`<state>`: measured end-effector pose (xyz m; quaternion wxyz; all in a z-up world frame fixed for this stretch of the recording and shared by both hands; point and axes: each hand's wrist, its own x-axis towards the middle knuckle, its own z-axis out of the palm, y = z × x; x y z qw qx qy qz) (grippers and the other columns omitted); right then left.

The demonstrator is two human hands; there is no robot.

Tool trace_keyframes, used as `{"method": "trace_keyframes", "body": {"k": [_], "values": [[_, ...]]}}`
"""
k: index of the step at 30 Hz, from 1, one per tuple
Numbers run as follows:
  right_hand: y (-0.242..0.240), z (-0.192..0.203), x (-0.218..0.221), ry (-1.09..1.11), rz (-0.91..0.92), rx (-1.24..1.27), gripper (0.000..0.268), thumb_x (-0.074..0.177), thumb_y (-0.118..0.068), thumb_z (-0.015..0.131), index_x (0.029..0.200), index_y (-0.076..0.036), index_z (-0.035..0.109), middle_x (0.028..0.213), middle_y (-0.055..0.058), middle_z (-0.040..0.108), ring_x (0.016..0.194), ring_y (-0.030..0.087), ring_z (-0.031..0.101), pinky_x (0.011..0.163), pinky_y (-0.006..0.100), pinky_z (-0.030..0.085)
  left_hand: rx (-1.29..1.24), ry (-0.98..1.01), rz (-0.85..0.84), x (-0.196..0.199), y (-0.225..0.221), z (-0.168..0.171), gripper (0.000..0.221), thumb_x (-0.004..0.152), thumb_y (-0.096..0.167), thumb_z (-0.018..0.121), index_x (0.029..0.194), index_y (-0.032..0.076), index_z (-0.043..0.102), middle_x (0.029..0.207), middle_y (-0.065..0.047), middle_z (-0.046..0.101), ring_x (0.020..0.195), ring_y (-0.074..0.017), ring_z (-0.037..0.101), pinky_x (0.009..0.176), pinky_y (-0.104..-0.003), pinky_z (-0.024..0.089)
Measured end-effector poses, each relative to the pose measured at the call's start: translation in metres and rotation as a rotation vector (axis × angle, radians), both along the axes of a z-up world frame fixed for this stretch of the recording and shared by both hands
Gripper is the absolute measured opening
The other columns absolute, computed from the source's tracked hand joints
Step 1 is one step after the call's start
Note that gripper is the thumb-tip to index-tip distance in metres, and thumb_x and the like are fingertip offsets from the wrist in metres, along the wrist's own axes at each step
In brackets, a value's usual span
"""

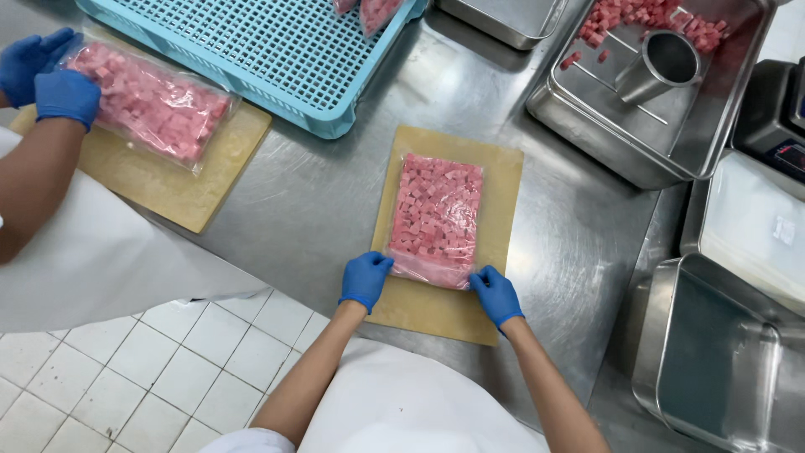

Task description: The person places cubes of meat into plastic bags by hand and flattens them against a board.

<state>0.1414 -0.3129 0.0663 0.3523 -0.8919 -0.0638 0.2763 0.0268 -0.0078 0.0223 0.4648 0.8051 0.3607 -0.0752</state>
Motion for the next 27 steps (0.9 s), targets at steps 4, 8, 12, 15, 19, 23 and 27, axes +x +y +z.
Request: {"method": "trace_keyframes", "body": {"k": [4,8,12,15,19,23,27], "values": [[0.012,0.007,-0.016,-0.054,-0.112,-0.106,0.028,0.099,-0.042,0.065,0.099,-0.014,0.065,0.1,0.012,0.077,0.104,0.034,0.072,0.086,0.048,0.056,-0.136,-0.015,0.074,0.005,-0.003,0.026,0.023,0.084,0.04,0.072,0.082,0.017,0.075,0.072,-0.006,0.072,0.074,-0.0253,0.072,0.07,-0.035,0.055],[0.015,-0.009,-0.026,-0.117,-0.28,-0.053,0.028,0.101,-0.039,0.064,0.097,-0.011,0.063,0.095,0.015,0.075,0.099,0.035,0.072,0.086,0.047,0.055,-0.254,-0.036,0.107,-0.003,0.003,0.038,0.023,0.077,0.043,0.078,0.076,0.02,0.075,0.056,-0.004,0.068,0.061,-0.0192,0.072,0.061,-0.029,0.054],[0.022,0.006,-0.038,-0.164,-0.284,-0.083,0.025,0.101,-0.038,0.062,0.095,-0.013,0.064,0.092,0.014,0.075,0.096,0.034,0.073,0.083,0.048,0.057,-0.242,-0.057,0.131,-0.007,-0.004,0.041,0.021,0.081,0.039,0.078,0.082,0.018,0.078,0.059,-0.005,0.069,0.062,-0.0184,0.072,0.062,-0.029,0.054],[0.028,0.017,-0.05,-0.259,-0.287,-0.067,0.021,0.1,-0.033,0.065,0.095,-0.013,0.064,0.092,0.014,0.076,0.093,0.033,0.074,0.08,0.046,0.058,-0.213,-0.072,0.13,-0.003,-0.002,0.047,0.025,0.08,0.038,0.076,0.081,0.012,0.076,0.061,-0.009,0.069,0.067,-0.021,0.072,0.066,-0.033,0.055],[0.025,0.008,-0.066,-1.084,0.094,0.113,0.024,0.089,-0.02,0.077,0.108,-0.021,0.063,0.109,0.0,0.06,0.092,0.022,0.066,0.08,0.037,0.055,-0.164,-0.079,0.116,0.002,-0.001,0.018,0.024,0.08,0.033,0.072,0.077,0.01,0.073,0.067,-0.014,0.07,0.077,-0.0297,0.072,0.071,-0.038,0.056],[0.038,-0.007,-0.054,-1.253,0.516,0.1,0.021,0.096,-0.021,0.064,0.115,-0.026,0.072,0.111,0.0,0.062,0.096,0.021,0.065,0.081,0.037,0.052,-0.114,-0.052,0.111,0.009,-0.001,0.006,0.024,0.078,0.031,0.068,0.077,0.008,0.072,0.078,-0.017,0.072,0.09,-0.0376,0.072,0.078,-0.044,0.057],[0.041,-0.025,-0.035,-1.184,0.626,0.13,0.025,0.098,-0.019,0.061,0.122,-0.02,0.07,0.114,0.006,0.064,0.099,0.029,0.066,0.08,0.041,0.053,-0.048,-0.066,0.074,0.015,0.005,-0.012,0.026,0.078,0.034,0.066,0.078,0.009,0.072,0.083,-0.016,0.072,0.093,-0.0371,0.071,0.081,-0.043,0.058]]}}
